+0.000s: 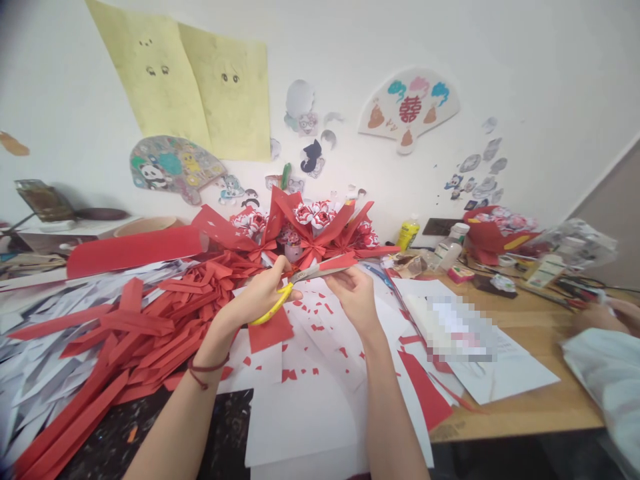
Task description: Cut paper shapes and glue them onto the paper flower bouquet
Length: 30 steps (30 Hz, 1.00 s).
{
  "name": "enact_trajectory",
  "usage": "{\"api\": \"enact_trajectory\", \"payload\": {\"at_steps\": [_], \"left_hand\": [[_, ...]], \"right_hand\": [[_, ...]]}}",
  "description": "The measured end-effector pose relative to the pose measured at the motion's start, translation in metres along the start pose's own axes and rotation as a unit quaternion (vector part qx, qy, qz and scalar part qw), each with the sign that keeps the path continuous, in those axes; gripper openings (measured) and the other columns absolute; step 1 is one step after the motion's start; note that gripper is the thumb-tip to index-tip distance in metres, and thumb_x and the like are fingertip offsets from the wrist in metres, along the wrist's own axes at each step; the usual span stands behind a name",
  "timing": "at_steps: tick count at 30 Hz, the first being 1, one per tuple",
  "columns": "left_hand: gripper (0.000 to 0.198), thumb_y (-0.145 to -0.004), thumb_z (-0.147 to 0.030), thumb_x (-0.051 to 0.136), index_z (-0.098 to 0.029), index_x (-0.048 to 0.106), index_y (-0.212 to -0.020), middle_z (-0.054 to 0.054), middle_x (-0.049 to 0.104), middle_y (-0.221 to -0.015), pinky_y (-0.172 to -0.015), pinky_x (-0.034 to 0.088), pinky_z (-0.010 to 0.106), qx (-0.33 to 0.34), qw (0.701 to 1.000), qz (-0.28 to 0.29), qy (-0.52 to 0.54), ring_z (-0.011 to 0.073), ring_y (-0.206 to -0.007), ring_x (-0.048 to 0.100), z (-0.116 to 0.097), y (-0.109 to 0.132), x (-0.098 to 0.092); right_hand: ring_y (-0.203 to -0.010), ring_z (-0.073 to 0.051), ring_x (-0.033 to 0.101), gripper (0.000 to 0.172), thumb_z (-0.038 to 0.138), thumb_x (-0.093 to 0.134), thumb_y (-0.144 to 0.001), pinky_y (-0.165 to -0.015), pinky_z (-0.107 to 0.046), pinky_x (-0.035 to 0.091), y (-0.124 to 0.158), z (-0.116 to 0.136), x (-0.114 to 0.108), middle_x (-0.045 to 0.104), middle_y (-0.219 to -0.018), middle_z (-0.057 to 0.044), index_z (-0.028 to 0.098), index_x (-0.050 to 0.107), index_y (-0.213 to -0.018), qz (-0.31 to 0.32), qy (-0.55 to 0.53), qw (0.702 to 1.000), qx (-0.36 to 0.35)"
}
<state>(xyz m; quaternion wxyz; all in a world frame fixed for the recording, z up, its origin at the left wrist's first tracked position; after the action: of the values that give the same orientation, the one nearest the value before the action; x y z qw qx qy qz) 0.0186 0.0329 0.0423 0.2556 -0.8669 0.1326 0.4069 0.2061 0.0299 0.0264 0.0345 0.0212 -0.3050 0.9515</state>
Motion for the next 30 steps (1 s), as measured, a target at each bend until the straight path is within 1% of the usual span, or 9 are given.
{"api": "enact_trajectory", "payload": {"at_steps": [5, 10, 15, 19, 22, 27, 30], "left_hand": [[0.036, -0.084, -0.050, 0.054, -0.026, 0.027, -0.089, -0.007, 0.040, -0.065, -0.057, 0.032, 0.028, -0.004, 1.000, 0.005, -0.017, 0.0177, -0.056, 0.040, 0.000, 0.000, -0.001], [0.034, -0.084, -0.049, 0.054, -0.026, 0.029, -0.090, -0.005, 0.043, -0.068, -0.058, 0.033, 0.028, 0.002, 1.000, 0.006, -0.029, 0.0187, -0.058, 0.044, 0.001, 0.000, -0.002], [0.033, -0.084, -0.048, 0.054, -0.026, 0.030, -0.090, -0.006, 0.042, -0.067, -0.057, 0.033, 0.029, -0.001, 1.000, 0.004, -0.031, 0.0185, -0.057, 0.044, 0.002, -0.001, -0.001], [0.035, -0.084, -0.048, 0.056, -0.026, 0.030, -0.091, -0.006, 0.042, -0.069, -0.058, 0.032, 0.028, -0.004, 1.000, -0.010, -0.006, 0.0167, -0.058, 0.042, 0.001, -0.002, 0.001], [0.034, -0.085, -0.047, 0.055, -0.025, 0.029, -0.091, -0.007, 0.041, -0.071, -0.058, 0.032, 0.027, 0.000, 0.999, -0.024, 0.029, 0.0147, -0.058, 0.039, -0.002, -0.003, 0.003], [0.034, -0.086, -0.048, 0.055, -0.025, 0.031, -0.091, -0.006, 0.041, -0.073, -0.058, 0.031, 0.026, -0.008, 0.998, -0.031, 0.057, 0.0138, -0.059, 0.038, -0.004, -0.004, 0.007], [0.033, -0.086, -0.047, 0.055, -0.025, 0.032, -0.091, -0.006, 0.041, -0.073, -0.058, 0.031, 0.026, -0.006, 0.997, -0.037, 0.071, 0.0139, -0.060, 0.040, -0.005, -0.005, 0.008]], "right_hand": [[-0.090, -0.023, 0.071, 0.025, 0.034, 0.078, -0.074, -0.087, -0.039, 0.056, -0.001, -0.002, -0.002, 0.076, -0.095, -0.005, 0.020, 0.072, -0.094, 0.009, 0.011, 1.000, 0.006], [-0.087, -0.021, 0.070, 0.023, 0.033, 0.078, -0.074, -0.087, -0.038, 0.054, -0.003, -0.003, -0.006, 0.075, -0.092, -0.004, 0.020, 0.073, -0.092, 0.021, 0.029, 0.999, -0.004], [-0.087, -0.022, 0.069, 0.023, 0.033, 0.078, -0.074, -0.086, -0.038, 0.054, -0.004, -0.003, -0.007, 0.075, -0.091, -0.004, 0.020, 0.072, -0.092, 0.027, 0.042, 0.999, 0.000], [-0.088, -0.022, 0.071, 0.023, 0.035, 0.076, -0.077, -0.086, -0.037, 0.056, -0.004, 0.000, -0.003, 0.076, -0.094, -0.004, 0.021, 0.072, -0.094, 0.030, 0.016, 0.999, 0.015], [-0.086, -0.022, 0.072, 0.023, 0.037, 0.074, -0.081, -0.084, -0.037, 0.057, -0.003, 0.003, 0.001, 0.076, -0.097, -0.004, 0.021, 0.072, -0.097, 0.019, -0.001, 1.000, 0.020], [-0.085, -0.024, 0.072, 0.025, 0.039, 0.075, -0.079, -0.082, -0.039, 0.059, 0.000, 0.004, 0.014, 0.076, -0.096, -0.005, 0.021, 0.071, -0.095, 0.010, -0.037, 0.999, 0.034], [-0.084, -0.024, 0.073, 0.023, 0.039, 0.075, -0.078, -0.082, -0.040, 0.059, 0.003, 0.004, 0.019, 0.077, -0.093, -0.005, 0.021, 0.070, -0.091, -0.016, -0.044, 0.999, 0.023]]}}
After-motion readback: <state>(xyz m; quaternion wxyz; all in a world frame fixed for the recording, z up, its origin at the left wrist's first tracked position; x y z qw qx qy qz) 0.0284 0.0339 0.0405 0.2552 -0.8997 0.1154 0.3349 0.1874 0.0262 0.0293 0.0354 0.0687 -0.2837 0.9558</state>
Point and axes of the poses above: each hand's wrist, its own y-axis away from the middle knuckle, its own x-axis out of the palm, z = x × y, the point moved 6 cm from there along -y, towards the middle knuckle
